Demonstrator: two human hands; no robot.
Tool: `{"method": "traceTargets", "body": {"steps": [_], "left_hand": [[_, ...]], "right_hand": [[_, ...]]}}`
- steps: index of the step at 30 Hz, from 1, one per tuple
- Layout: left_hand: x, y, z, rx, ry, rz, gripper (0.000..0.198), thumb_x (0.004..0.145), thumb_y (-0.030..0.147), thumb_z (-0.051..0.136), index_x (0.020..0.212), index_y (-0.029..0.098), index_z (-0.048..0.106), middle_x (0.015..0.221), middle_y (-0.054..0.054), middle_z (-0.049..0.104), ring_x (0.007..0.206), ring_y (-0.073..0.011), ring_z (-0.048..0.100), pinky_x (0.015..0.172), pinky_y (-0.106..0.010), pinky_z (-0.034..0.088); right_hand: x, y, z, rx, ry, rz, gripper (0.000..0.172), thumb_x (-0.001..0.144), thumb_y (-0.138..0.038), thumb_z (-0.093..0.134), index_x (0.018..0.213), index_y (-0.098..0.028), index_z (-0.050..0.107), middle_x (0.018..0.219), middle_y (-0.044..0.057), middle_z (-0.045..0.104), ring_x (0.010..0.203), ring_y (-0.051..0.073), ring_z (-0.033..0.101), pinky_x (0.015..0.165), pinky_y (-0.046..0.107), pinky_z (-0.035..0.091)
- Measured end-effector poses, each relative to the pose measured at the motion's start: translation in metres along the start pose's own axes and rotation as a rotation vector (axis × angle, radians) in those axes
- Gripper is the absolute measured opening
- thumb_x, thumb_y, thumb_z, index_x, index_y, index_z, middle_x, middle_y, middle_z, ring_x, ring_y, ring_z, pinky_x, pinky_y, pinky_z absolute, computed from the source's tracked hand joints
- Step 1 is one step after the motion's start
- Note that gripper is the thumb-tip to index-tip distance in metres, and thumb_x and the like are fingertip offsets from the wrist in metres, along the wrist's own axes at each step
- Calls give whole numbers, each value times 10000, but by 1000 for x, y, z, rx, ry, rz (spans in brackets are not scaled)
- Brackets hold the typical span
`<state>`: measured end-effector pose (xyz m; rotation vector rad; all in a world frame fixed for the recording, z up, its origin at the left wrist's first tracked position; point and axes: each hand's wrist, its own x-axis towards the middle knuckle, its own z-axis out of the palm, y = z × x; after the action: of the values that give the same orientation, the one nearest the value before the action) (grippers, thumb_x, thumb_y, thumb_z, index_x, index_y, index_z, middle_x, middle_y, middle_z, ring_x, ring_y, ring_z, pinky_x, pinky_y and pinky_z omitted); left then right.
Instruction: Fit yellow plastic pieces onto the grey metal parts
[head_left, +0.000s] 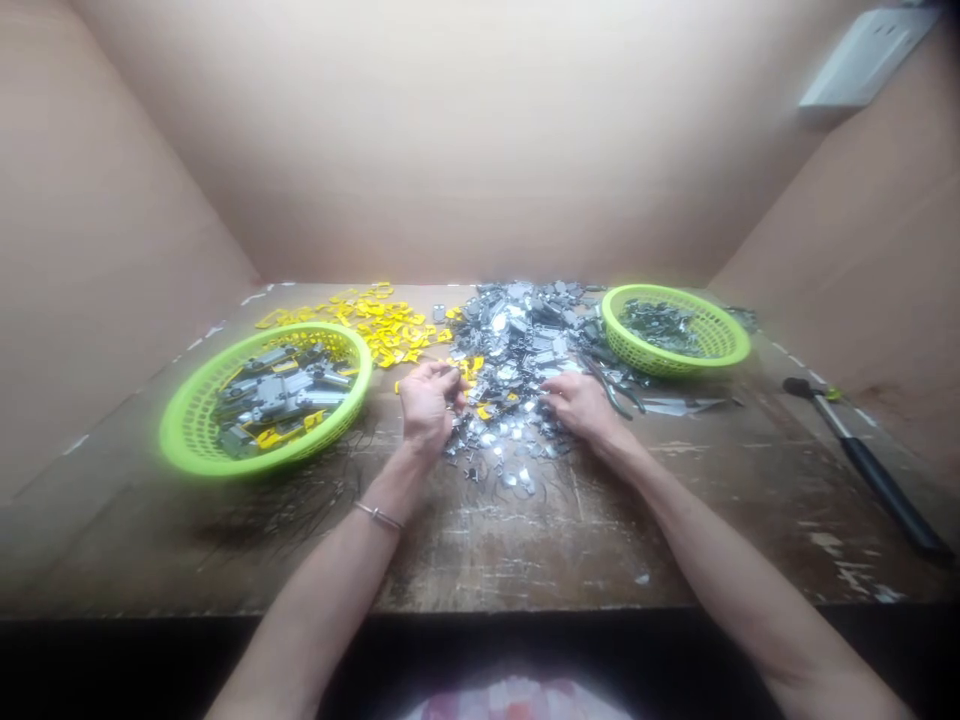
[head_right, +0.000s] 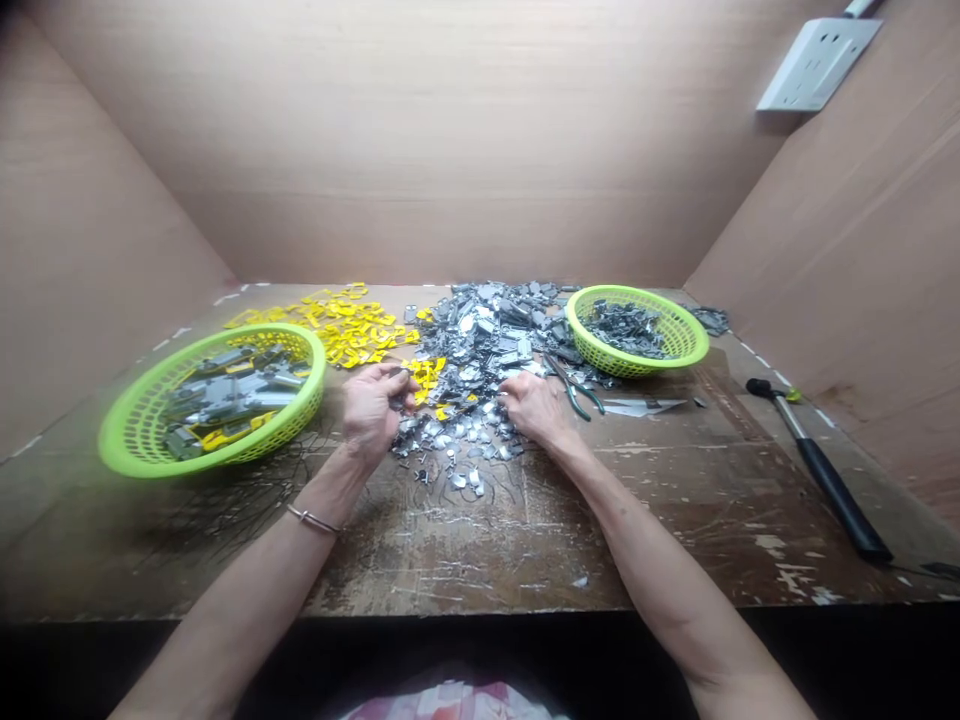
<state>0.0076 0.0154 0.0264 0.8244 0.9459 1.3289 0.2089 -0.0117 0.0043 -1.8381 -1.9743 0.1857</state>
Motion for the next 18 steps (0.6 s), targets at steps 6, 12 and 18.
{"method": "traceTargets", "body": {"steps": [6,12,18], "left_hand": [[-9,-13,6,60,-163,-212,236,573,152,558,774,153,434,451,26,512,310,-82,431,310,-171,278],[-21,-24,15,105,-231,-297,274,572,121,538,822,156,430,469,28,505,328,-78,434,301,-160,266],[-23,-32,16,161,-277,-288,268,569,119,533,819,149,438,469,27,506,324,-75,429,290,-158,258]], "right_hand": [[-2,-6,5,-187,-108,-46,228,733,-215,397,755,-167,619,756,44,539,697,114,472,592,205,294],[-4,-14,11,-342,-84,-69,226,707,-144,376,689,-148,602,738,69,525,673,133,440,536,234,247],[-2,-20,16,-381,-77,-123,202,663,-97,395,717,-133,586,749,98,558,707,169,448,550,254,243]]}}
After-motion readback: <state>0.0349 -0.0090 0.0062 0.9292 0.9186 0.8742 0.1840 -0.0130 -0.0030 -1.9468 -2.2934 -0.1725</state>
